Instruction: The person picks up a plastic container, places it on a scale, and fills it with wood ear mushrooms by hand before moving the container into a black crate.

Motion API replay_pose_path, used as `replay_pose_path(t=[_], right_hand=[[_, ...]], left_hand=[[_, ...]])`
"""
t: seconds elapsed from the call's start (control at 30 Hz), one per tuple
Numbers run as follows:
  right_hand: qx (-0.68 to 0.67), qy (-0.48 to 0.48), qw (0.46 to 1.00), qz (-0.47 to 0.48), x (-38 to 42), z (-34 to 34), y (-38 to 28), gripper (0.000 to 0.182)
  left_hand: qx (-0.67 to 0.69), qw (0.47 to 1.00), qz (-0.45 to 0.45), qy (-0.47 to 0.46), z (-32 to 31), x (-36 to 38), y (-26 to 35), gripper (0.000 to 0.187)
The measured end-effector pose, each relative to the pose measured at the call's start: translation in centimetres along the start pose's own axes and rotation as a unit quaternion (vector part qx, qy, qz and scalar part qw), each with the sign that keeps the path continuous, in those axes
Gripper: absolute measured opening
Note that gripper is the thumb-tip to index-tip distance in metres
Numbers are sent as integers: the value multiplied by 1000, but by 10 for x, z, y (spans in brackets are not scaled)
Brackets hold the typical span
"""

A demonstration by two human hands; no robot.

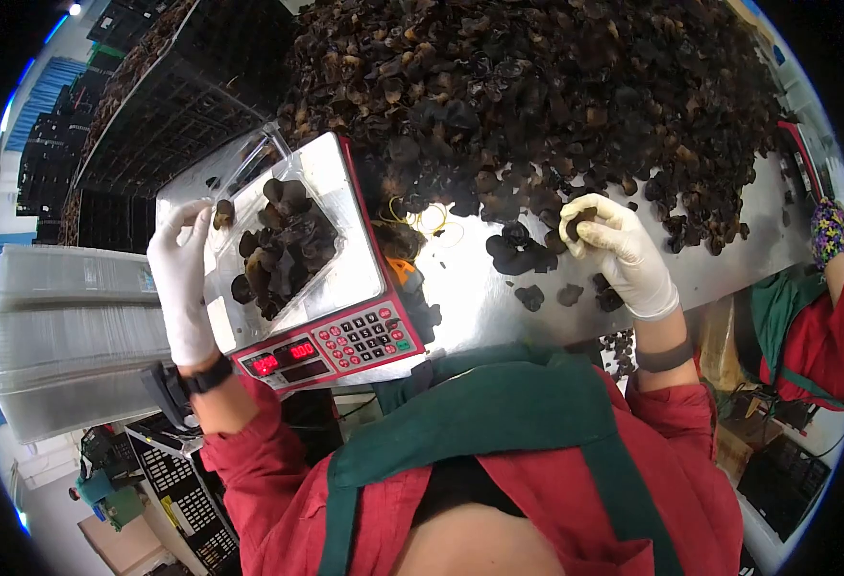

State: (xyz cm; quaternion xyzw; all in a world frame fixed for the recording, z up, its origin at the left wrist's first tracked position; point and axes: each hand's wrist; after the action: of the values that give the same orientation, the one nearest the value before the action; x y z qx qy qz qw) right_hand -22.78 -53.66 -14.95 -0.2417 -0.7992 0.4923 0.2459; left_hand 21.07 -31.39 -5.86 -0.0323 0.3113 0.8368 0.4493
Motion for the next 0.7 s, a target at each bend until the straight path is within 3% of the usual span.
replay_pose_path(t=[0.07, 0.13, 0.17, 0.2, 0.23, 0.27, 0.3, 0.37, 0.43, 0.5, 0.53, 0.6, 0.63, 0.67, 0.7], right_hand=[[-9, -3, 1000, 14, -1, 4, 1, 26], [-25, 7, 1000, 12, 7, 13, -3, 26], [-22, 11, 999, 22, 13, 15, -6, 25], [15, 32, 999, 21, 22, 29, -3, 26], [39, 48, 998, 21, 31, 39, -3, 26], [64, 65, 996, 20, 44, 49, -6, 26], [117, 95, 988, -10, 62, 60, -11, 26], [212, 126, 966, -79, 97, 77, -25, 23], [261, 148, 942, -149, 138, 100, -28, 23], [348, 125, 910, -189, 176, 130, -19, 22], [401, 94, 888, -205, 194, 151, -5, 22], [453, 138, 846, -246, 228, 185, 20, 27], [402, 176, 855, -276, 226, 178, 16, 29], [450, 172, 840, -250, 223, 177, 15, 32], [427, 164, 857, -237, 213, 175, 15, 31]], left_hand=[[-51, 999, 4, -6, -2, -14, -28, 18], [-234, 971, -16, -46, -16, -22, -38, 26], [-205, 976, -1, -70, -22, -24, -52, 28], [-252, 965, -59, -54, -23, -26, -48, 24], [-232, 969, -39, -79, -29, -36, -78, 22], [-277, 953, -78, -92, -26, -36, -69, 22], [-288, 949, -58, -111, -26, -38, -67, 23], [-237, 964, -61, -102, -29, -45, -88, 23], [-148, 987, -25, -55, -30, -32, -64, 20], [-35, 998, -41, -23, -24, -24, -56, 18], [34, 999, 2, -36, -19, -17, -42, 17], [188, 980, 52, -32, -16, -1, -15, 18], [222, 971, 81, -34, -15, 3, -12, 20], [267, 958, 86, -65, -13, 6, -5, 20], [358, 925, 94, -82, -13, 9, -3, 18]])
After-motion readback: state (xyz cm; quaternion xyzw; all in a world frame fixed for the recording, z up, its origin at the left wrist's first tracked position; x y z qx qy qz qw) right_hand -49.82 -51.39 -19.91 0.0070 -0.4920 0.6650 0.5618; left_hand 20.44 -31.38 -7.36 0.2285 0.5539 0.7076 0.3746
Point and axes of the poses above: each hand's wrist, its own x-axis away from the middle knuckle, its own z-axis out of the back of the hand, y = z × x
